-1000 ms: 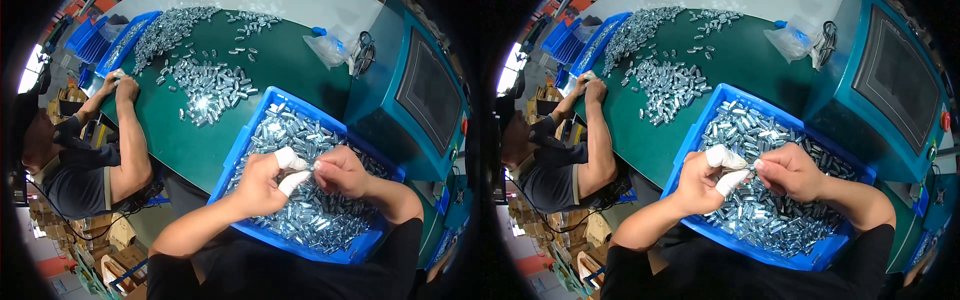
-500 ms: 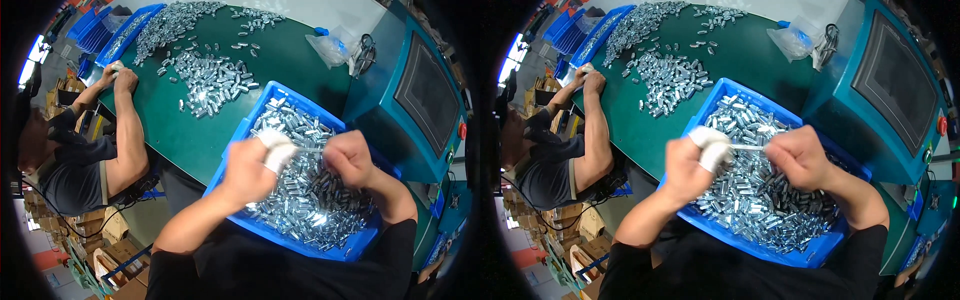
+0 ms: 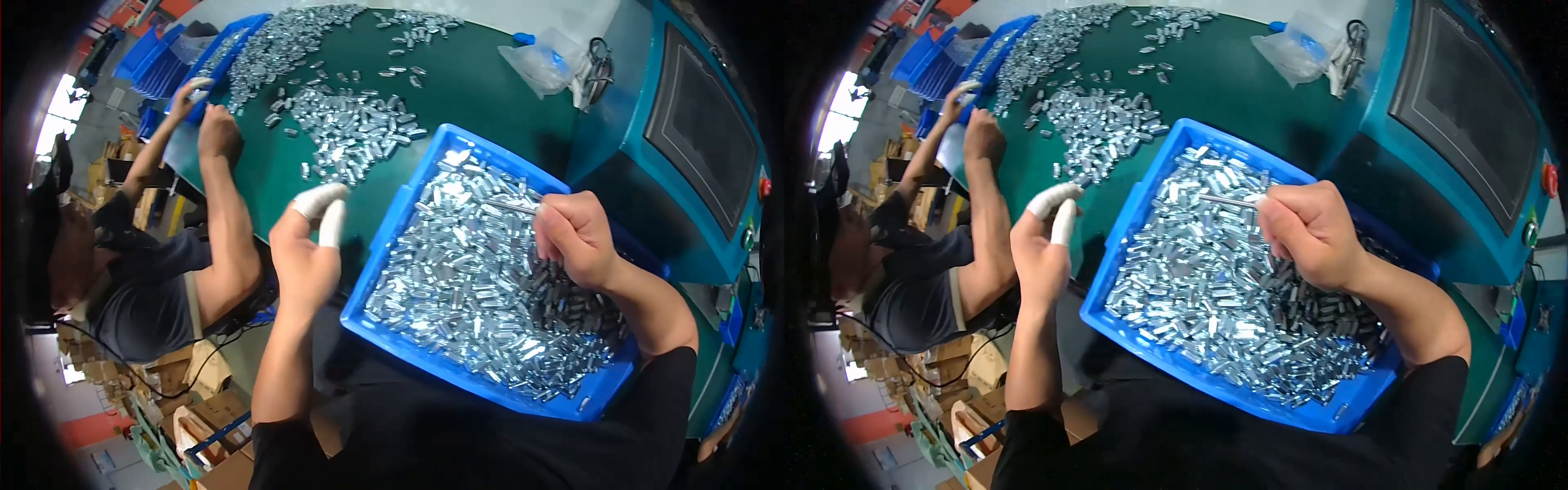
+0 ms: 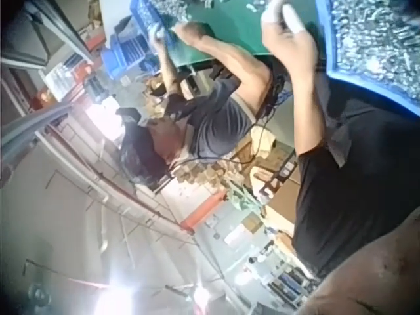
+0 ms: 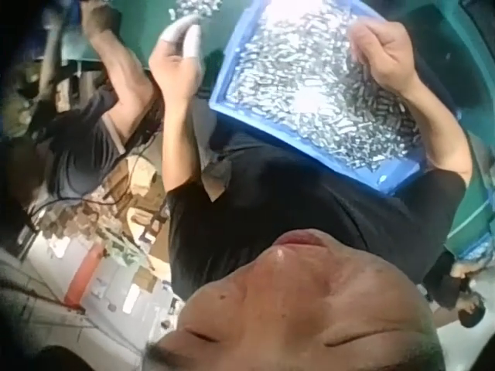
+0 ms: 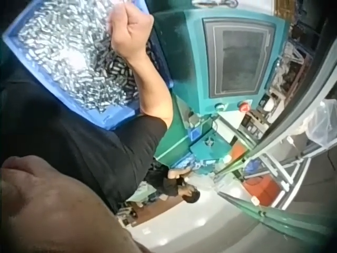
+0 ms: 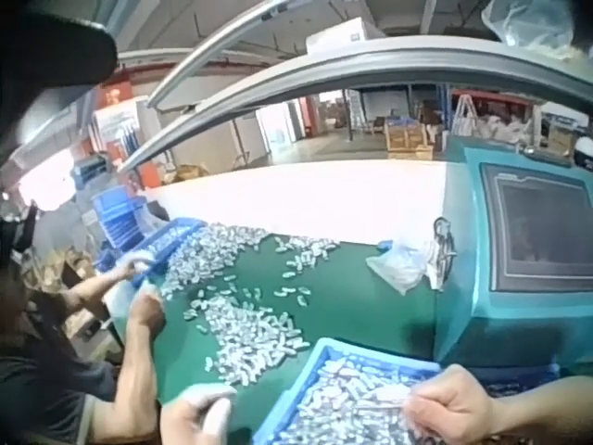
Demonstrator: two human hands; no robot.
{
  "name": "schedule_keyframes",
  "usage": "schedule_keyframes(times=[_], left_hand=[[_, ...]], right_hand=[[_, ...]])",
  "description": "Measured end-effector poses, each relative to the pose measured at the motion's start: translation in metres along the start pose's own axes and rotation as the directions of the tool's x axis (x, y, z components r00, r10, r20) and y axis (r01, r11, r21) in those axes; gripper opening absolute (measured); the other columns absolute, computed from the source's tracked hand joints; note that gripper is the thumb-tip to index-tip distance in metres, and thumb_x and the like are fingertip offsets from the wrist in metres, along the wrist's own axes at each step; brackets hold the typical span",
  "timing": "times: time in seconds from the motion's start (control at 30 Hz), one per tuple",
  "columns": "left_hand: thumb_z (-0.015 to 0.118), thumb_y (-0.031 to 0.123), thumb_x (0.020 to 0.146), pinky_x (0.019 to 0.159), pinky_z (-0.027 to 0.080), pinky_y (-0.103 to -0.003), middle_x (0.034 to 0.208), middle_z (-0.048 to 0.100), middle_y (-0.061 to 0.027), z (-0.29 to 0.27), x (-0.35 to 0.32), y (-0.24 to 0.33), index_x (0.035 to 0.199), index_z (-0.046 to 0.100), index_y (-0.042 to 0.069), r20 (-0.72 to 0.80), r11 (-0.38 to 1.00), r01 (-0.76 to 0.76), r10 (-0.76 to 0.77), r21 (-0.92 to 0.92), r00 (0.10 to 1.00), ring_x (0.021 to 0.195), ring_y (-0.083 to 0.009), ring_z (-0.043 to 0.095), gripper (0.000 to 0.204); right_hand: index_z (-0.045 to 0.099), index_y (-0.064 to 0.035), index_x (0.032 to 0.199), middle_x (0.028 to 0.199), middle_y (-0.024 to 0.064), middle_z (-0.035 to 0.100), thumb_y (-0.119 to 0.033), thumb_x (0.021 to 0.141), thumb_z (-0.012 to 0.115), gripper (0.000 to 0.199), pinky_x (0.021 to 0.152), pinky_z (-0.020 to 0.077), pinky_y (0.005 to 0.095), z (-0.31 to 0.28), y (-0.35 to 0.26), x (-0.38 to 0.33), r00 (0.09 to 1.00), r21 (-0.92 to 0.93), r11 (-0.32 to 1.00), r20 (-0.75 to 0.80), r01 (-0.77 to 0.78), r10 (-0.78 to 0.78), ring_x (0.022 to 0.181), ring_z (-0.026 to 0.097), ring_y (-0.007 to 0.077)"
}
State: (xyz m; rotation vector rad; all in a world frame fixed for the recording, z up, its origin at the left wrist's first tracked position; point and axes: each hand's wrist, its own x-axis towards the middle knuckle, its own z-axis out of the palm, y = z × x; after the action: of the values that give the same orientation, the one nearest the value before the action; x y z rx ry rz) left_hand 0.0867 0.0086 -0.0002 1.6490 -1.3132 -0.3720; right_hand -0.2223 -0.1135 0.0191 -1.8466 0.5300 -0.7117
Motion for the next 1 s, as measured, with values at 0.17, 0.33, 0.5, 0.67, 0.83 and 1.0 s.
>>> schedule_keyframes(times=[0.17, 0.33, 0.5, 0.67, 0.83, 1.0], left_hand=[[0.071, 0.007, 0.085, 0.072, 0.054, -0.036, 0.103, 0.065, -0.017, -0.025, 0.044, -0.052, 0.113, 0.068, 0.003, -0.096, 0.855, 0.036, 0.016, 0.518, 0.995, 0.08, -0.0271, 0.067, 0.028], [0.07, 0.006, 0.084, 0.077, 0.054, -0.039, 0.1, 0.064, -0.02, -0.029, 0.06, -0.086, 0.113, 0.068, 0.003, -0.05, 0.823, 0.037, -0.011, 0.567, 0.999, 0.083, -0.034, 0.065, 0.029], [0.063, 0.004, 0.092, 0.072, 0.051, -0.031, 0.09, 0.065, -0.0066, -0.029, 0.04, -0.087, 0.105, 0.069, 0.001, -0.14, 0.967, -0.053, 0.09, 0.248, 0.986, 0.08, -0.018, 0.064, 0.014], [0.057, 0.006, 0.098, 0.07, 0.048, -0.025, 0.087, 0.064, 0.0005, 0.021, 0.002, 0.041, 0.109, 0.068, 0.003, 0.166, 0.987, -0.065, 0.09, -0.149, 0.982, 0.079, -0.0078, 0.059, 0.016], [0.058, 0.012, 0.101, 0.065, 0.05, -0.024, 0.085, 0.065, -0.0014, 0.063, -0.009, 0.073, 0.113, 0.067, 0.003, 0.528, 0.819, 0.319, -0.023, -0.478, 0.849, 0.074, -0.0078, 0.06, 0.017], [0.063, 0.001, 0.096, 0.07, 0.053, -0.026, 0.089, 0.067, -0.0039, 0.072, -0.017, 0.062, 0.115, 0.065, 0.003, 0.465, 0.871, 0.158, 0.09, -0.466, 0.881, 0.08, -0.011, 0.064, 0.019]], right_hand=[[0.052, -0.0038, 0.061, 0.05, 0.002, 0.052, -0.018, 0.104, 0.043, 0.046, 0.042, 0.0318, 0.0255, 0.002, -0.006, 0.0, 1.0, 0.018, 1.0, 0.008, 0.0, 0.0, 0.04, 0.043, 0.0088], [0.052, -0.0032, 0.061, 0.05, 0.0021, 0.053, -0.018, 0.104, 0.044, 0.046, 0.042, 0.0327, 0.0255, 0.003, -0.006, 0.001, 1.0, 0.019, 1.0, 0.015, -0.016, 0.016, 0.04, 0.044, 0.0088], [0.051, -0.0024, 0.062, 0.051, 0.0032, 0.054, -0.016, 0.103, 0.045, 0.043, 0.043, 0.0369, 0.0272, 0.006, 0.0, -0.001, 0.999, 0.036, 0.999, 0.033, -0.004, 0.003, 0.042, 0.049, 0.0112], [0.053, -0.0037, 0.058, 0.05, 0.0044, 0.055, -0.017, 0.101, 0.045, 0.046, 0.043, 0.0373, 0.0272, 0.002, -0.01, -0.005, 0.999, 0.037, 0.999, 0.044, -0.031, 0.029, 0.041, 0.049, 0.0126], [0.054, -0.0024, 0.06, 0.051, 0.0042, 0.055, -0.013, 0.099, 0.049, 0.041, 0.045, 0.0394, 0.0279, 0.0, -0.009, -0.001, 0.989, -0.006, 1.0, 0.148, -0.023, 0.023, 0.044, 0.053, 0.0133], [0.054, -0.0039, 0.059, 0.051, 0.0047, 0.055, -0.013, 0.097, 0.05, 0.04, 0.045, 0.0396, 0.0285, 0.006, -0.003, -0.004, 0.989, -0.084, 0.996, 0.14, -0.037, 0.049, 0.044, 0.053, 0.0142]])
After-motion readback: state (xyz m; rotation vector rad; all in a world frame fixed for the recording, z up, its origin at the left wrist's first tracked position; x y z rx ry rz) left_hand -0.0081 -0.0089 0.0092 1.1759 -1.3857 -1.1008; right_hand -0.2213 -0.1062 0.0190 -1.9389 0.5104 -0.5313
